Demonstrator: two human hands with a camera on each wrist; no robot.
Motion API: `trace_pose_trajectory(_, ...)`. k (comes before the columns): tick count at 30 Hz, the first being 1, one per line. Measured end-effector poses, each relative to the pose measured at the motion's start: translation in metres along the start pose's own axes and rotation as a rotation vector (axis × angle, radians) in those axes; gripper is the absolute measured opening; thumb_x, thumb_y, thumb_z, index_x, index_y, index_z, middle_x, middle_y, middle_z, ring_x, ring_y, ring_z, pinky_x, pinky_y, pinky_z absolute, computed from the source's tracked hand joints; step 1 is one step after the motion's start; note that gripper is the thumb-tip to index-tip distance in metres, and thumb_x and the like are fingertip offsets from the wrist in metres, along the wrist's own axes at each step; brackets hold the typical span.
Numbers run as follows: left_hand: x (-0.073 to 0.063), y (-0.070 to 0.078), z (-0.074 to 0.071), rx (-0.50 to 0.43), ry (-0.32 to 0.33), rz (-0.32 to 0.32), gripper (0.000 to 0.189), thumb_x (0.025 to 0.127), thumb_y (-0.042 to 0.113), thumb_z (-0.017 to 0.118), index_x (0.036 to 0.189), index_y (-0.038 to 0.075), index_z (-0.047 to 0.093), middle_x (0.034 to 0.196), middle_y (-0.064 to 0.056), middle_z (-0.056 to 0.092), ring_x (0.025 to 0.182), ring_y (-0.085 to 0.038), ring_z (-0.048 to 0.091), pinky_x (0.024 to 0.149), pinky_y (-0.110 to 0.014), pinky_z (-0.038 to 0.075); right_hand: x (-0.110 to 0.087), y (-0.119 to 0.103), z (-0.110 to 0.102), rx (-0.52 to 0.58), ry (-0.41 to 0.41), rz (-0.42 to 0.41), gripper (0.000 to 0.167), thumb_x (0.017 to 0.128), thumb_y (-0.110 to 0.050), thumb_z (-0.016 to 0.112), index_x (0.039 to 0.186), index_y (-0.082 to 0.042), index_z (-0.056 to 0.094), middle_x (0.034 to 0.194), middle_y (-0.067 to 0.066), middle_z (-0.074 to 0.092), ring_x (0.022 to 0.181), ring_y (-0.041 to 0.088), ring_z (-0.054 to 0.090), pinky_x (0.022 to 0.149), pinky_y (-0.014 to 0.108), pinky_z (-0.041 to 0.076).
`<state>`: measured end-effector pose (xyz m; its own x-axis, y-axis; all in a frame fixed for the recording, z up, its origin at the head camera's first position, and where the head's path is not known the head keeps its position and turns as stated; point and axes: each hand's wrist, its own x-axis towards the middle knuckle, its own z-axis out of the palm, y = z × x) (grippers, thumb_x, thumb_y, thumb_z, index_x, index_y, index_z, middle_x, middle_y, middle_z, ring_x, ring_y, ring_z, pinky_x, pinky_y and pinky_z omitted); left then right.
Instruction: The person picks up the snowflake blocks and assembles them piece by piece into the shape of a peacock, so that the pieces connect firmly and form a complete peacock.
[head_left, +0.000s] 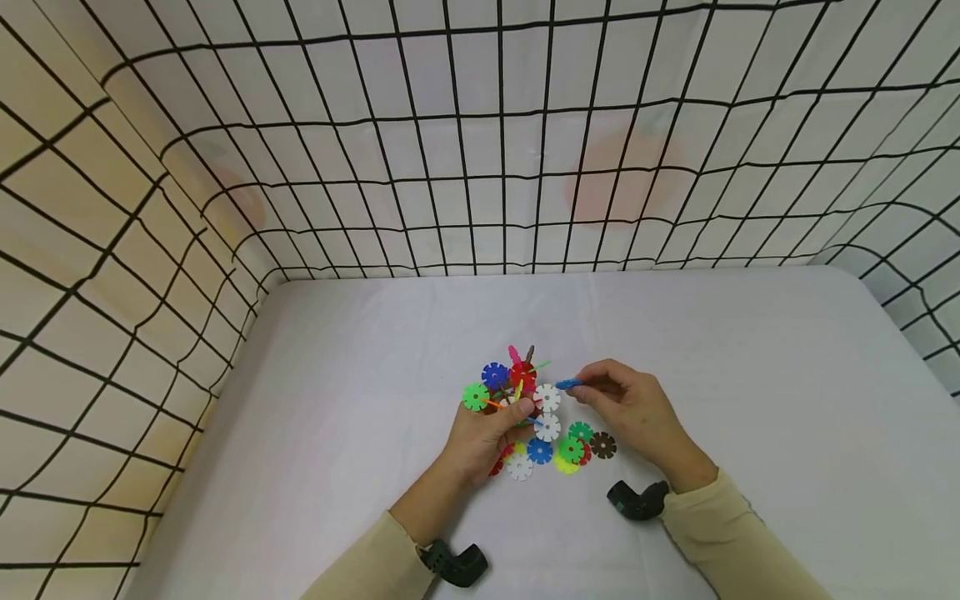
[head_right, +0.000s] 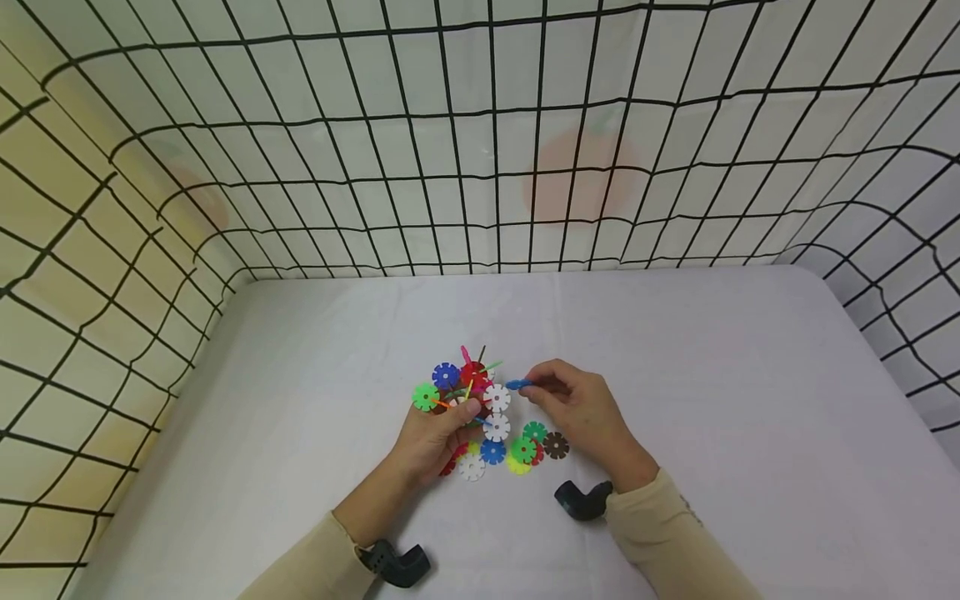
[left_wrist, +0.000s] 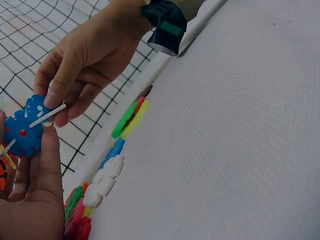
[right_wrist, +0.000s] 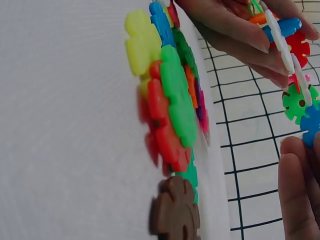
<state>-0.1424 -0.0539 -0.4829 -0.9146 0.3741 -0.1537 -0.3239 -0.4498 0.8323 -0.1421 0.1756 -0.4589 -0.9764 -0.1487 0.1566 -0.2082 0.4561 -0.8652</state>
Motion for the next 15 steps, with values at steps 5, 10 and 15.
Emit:
trace_pose_trajectory(5,0.0006,0.0003,0.0001,-0.025,0.002,0.004,0.044,0.093,0.010,0.075,0.132,0.004,0.055,0.111,0.000,0.074,0.099,-0.014,0.072,0.079,-0.031,0.063,0.0004,0.0005,-0.0020,0.013,-0.003,-0.008,0.010,0.095,-0.011,0.072,0.104,-0.009,0.070,0.101,0.008,0.076,0.086,0.016,0.073,0.078,0.015,0.058)
trace_pose_trajectory(10,0.0009,0.0007,0.0005,-0.038,0.012,0.011,0.039,0.093,0.009,0.074,0.129,0.006,0.057,0.110,0.000,0.074,0.098,-0.013,0.072,0.079,-0.031,0.063,0.0006,0.0009,-0.0024,0.020,-0.013,-0.011,0.010,0.094,-0.010,0.072,0.104,-0.009,0.071,0.100,0.008,0.077,0.086,0.020,0.074,0.077,0.015,0.058)
trace_pose_trajectory(15,0.0007,0.0007,0.0004,-0.052,0.012,0.025,0.035,0.094,0.008,0.072,0.127,0.008,0.059,0.110,-0.001,0.074,0.099,-0.013,0.072,0.078,-0.032,0.063,0.0000,0.0015,-0.0014,0.016,-0.015,-0.033,0.009,0.094,-0.010,0.073,0.102,-0.010,0.072,0.099,0.006,0.077,0.085,0.023,0.074,0.076,0.015,0.058)
